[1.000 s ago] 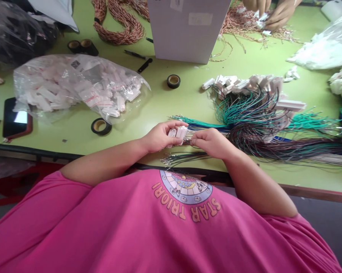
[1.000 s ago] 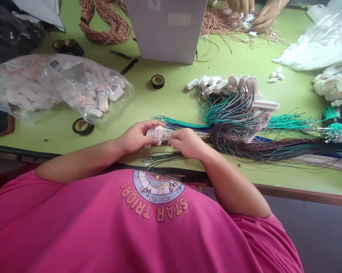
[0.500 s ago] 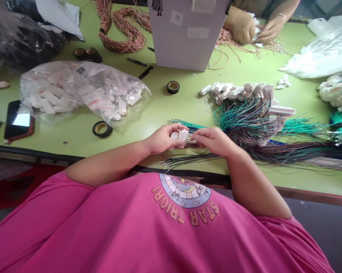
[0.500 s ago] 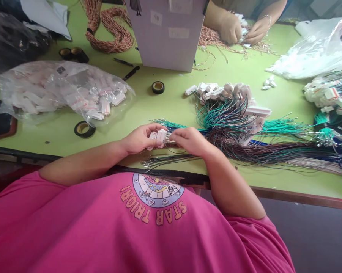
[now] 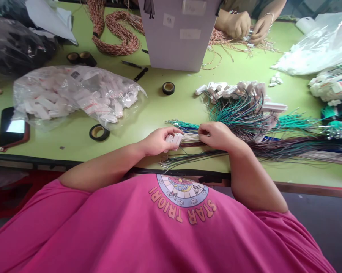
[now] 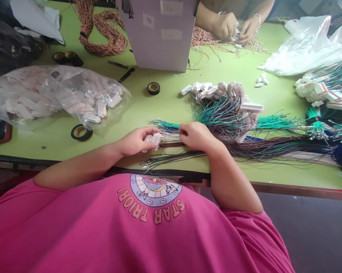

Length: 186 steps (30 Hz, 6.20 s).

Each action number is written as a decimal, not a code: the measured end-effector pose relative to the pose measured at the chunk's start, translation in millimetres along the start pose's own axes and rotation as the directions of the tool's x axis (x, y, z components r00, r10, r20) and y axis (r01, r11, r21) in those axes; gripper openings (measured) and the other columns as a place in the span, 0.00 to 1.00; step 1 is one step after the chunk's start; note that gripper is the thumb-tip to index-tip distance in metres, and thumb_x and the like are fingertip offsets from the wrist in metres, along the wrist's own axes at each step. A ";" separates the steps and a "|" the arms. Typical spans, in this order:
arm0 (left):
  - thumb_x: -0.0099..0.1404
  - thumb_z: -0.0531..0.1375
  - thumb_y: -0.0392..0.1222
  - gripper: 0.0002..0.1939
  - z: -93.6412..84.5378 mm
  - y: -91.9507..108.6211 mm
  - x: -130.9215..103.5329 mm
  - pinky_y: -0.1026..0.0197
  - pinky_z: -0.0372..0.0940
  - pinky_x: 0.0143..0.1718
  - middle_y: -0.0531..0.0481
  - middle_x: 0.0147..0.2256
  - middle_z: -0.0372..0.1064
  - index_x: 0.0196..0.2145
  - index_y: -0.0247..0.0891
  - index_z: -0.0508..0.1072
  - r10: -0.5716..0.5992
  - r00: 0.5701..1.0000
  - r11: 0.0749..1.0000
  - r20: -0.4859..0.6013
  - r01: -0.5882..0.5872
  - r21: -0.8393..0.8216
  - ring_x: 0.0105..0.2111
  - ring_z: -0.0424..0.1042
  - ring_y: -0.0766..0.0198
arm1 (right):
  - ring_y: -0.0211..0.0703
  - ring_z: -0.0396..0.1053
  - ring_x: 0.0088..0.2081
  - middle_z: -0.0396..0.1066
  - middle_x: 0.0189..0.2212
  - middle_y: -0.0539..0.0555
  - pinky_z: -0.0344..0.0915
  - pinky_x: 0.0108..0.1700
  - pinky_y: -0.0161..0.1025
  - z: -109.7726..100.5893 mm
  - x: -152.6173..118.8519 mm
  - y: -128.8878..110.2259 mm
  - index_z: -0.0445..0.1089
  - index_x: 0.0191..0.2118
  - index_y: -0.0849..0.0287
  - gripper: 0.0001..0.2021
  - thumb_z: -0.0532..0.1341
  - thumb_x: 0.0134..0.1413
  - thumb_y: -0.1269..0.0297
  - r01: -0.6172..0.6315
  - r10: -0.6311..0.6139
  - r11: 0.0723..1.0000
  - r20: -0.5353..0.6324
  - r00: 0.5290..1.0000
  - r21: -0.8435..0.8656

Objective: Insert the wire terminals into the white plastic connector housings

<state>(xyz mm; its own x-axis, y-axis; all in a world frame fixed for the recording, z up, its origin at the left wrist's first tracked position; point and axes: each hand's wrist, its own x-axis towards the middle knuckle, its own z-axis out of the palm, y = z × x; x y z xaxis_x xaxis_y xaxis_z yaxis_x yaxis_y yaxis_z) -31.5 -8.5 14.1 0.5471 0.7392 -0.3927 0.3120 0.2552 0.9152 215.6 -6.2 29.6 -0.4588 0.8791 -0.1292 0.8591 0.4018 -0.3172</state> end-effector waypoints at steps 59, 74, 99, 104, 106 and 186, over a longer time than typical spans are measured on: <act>0.57 0.62 0.28 0.19 16.4 1.4 18.3 0.72 0.57 0.18 0.53 0.26 0.71 0.47 0.34 0.67 -0.040 0.995 0.970 -0.095 0.016 -0.242 0.23 0.71 0.70 | 0.38 0.69 0.29 0.76 0.26 0.51 0.60 0.34 0.34 20.8 11.4 -5.5 0.77 0.33 0.61 0.12 0.57 0.58 0.63 -0.028 0.069 0.930 -0.101 0.992 0.366; 0.58 0.60 0.27 0.21 16.7 3.1 13.4 0.71 0.56 0.17 0.52 0.28 0.71 0.49 0.33 0.66 -0.091 0.992 0.987 -0.083 0.078 -0.143 0.24 0.70 0.71 | 0.46 0.64 0.36 0.74 0.36 0.60 0.54 0.41 0.40 21.5 15.1 -0.3 0.74 0.36 0.63 0.14 0.51 0.64 0.67 0.032 -0.034 0.974 -0.002 0.999 -0.223; 0.58 0.62 0.29 0.18 14.1 1.8 16.3 0.72 0.52 0.16 0.52 0.26 0.72 0.46 0.33 0.67 -0.057 0.998 0.951 -0.005 0.053 -0.305 0.20 0.66 0.73 | 0.38 0.68 0.32 0.76 0.33 0.54 0.61 0.38 0.35 20.6 4.9 -16.9 0.75 0.38 0.60 0.13 0.54 0.59 0.63 0.174 -0.082 0.922 -0.266 0.960 0.345; 0.58 0.62 0.29 0.19 13.5 2.3 17.3 0.71 0.49 0.15 0.53 0.25 0.71 0.47 0.34 0.65 -0.096 0.995 0.937 -0.011 0.086 -0.337 0.18 0.65 0.74 | 0.41 0.70 0.34 0.78 0.32 0.55 0.59 0.39 0.36 17.4 4.9 -11.8 0.77 0.34 0.59 0.14 0.53 0.57 0.67 0.162 -0.141 0.966 -0.115 0.983 0.201; 0.58 0.61 0.29 0.19 13.9 2.4 17.2 0.71 0.50 0.15 0.54 0.25 0.71 0.47 0.34 0.66 -0.099 0.995 0.937 -0.012 0.089 -0.337 0.18 0.65 0.74 | 0.42 0.70 0.34 0.78 0.32 0.56 0.58 0.38 0.37 14.2 4.3 -11.5 0.77 0.34 0.60 0.14 0.53 0.58 0.67 0.153 -0.146 0.977 -0.056 0.988 0.147; 0.55 0.64 0.31 0.20 10.4 -1.8 19.9 0.71 0.51 0.17 0.51 0.28 0.73 0.45 0.34 0.66 -0.061 0.997 0.953 0.036 0.069 -0.296 0.22 0.69 0.71 | 0.36 0.66 0.26 0.74 0.25 0.49 0.61 0.32 0.33 17.5 2.8 -10.5 0.76 0.37 0.59 0.10 0.59 0.52 0.66 0.137 0.005 0.914 -0.348 0.938 0.381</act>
<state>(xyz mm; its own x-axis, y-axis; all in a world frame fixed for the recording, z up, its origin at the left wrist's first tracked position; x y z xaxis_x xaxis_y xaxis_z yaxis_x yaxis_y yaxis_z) -13.1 -0.7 3.7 0.5550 0.6993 -0.4506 0.1047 0.4786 0.8718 201.3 -12.5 16.2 -0.3472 0.9153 0.2040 0.6365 0.3898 -0.6655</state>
